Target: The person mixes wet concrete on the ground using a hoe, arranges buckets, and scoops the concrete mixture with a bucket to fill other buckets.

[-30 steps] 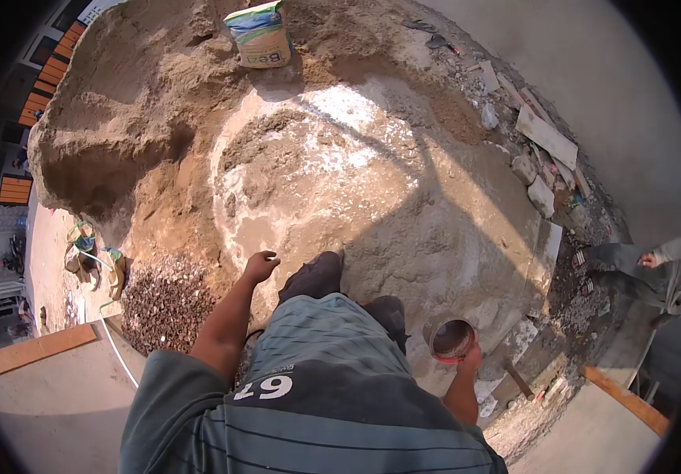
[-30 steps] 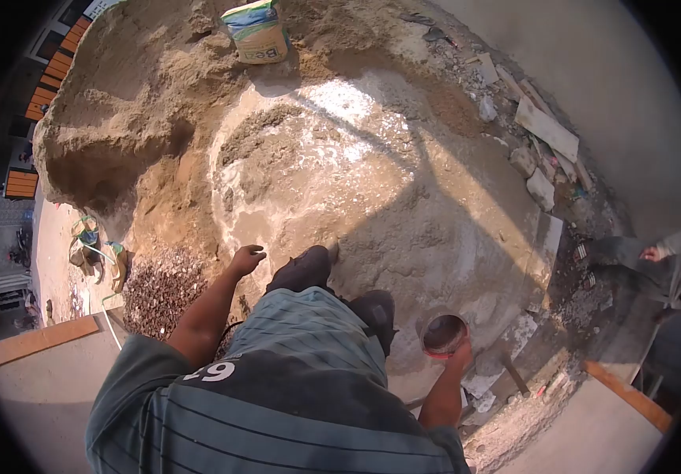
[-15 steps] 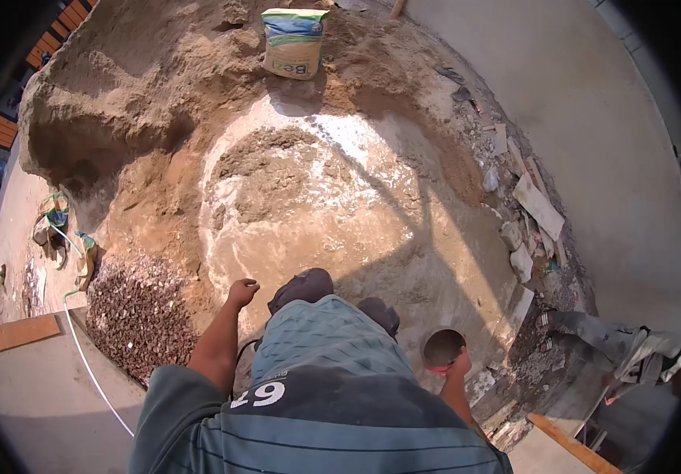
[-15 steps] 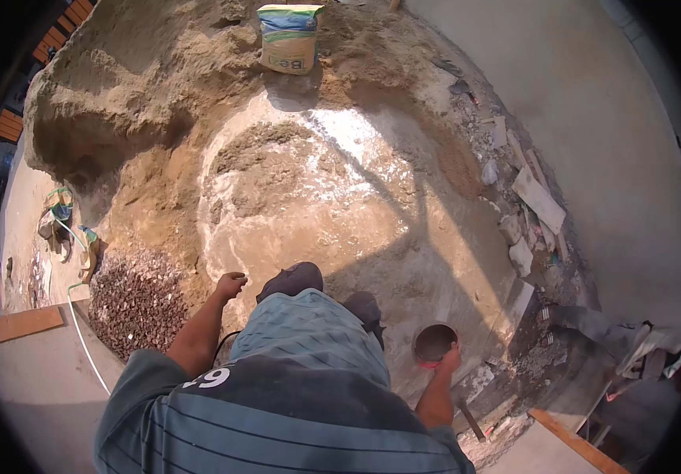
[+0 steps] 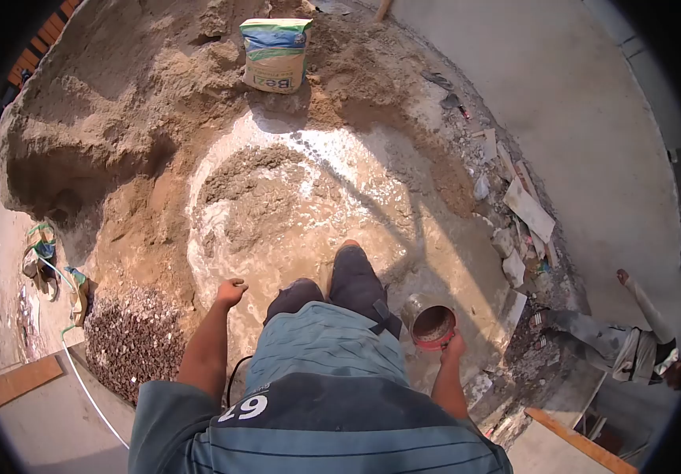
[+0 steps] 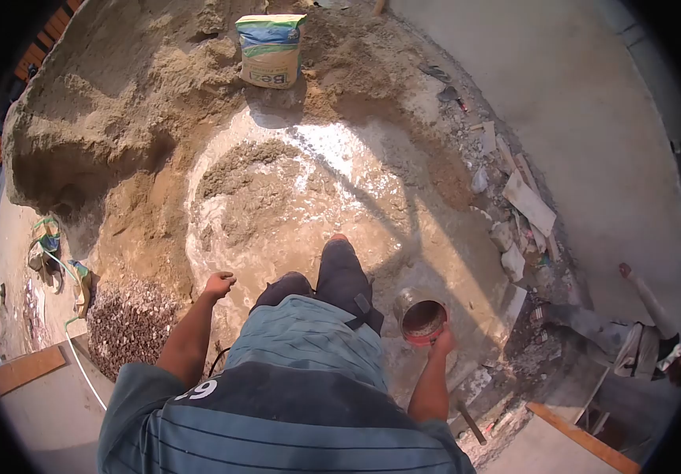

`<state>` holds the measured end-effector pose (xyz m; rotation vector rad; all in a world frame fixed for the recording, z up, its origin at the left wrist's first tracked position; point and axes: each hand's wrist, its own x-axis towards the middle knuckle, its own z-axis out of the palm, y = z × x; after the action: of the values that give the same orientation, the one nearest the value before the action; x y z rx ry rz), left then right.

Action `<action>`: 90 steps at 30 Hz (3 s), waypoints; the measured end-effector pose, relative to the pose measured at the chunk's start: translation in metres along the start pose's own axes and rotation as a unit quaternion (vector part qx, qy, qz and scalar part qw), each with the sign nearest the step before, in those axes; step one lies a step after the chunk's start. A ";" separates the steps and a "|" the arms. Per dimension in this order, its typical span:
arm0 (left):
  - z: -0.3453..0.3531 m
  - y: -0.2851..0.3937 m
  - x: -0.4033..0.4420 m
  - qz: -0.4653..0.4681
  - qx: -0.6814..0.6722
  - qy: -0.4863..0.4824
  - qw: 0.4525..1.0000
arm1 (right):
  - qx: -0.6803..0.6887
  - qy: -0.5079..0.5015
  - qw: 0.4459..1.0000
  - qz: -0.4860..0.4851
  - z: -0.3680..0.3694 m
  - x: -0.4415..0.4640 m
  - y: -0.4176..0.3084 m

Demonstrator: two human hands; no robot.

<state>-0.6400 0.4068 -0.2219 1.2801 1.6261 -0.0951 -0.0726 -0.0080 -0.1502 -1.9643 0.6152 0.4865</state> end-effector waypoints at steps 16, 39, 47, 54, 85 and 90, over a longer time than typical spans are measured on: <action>-0.060 0.155 0.037 0.052 0.021 -0.029 0.998 | -0.302 -0.044 0.949 -0.084 0.201 0.075 -0.053; -0.056 0.177 0.005 0.057 -0.011 -0.018 0.998 | -0.306 -0.154 0.911 -0.230 0.267 0.060 -0.104; 0.015 0.043 -0.078 -0.092 -0.159 -0.012 0.983 | -0.382 -0.175 0.887 -0.191 0.158 0.050 -0.045; 0.045 -0.009 -0.081 -0.114 -0.095 -0.023 0.989 | -0.336 -0.150 0.922 -0.122 0.032 0.025 0.011; 0.095 -0.064 -0.162 -0.248 -0.266 0.078 0.928 | -0.343 -0.242 0.882 -0.213 0.198 0.056 -0.175; 0.118 -0.039 -0.144 -0.250 -0.286 0.037 0.924 | -0.348 -0.256 0.858 -0.279 0.247 0.049 -0.218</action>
<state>-0.6053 0.2222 -0.1926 0.4151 1.8347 0.1136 0.0798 0.2882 -0.1350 -2.3942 -0.5518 0.8920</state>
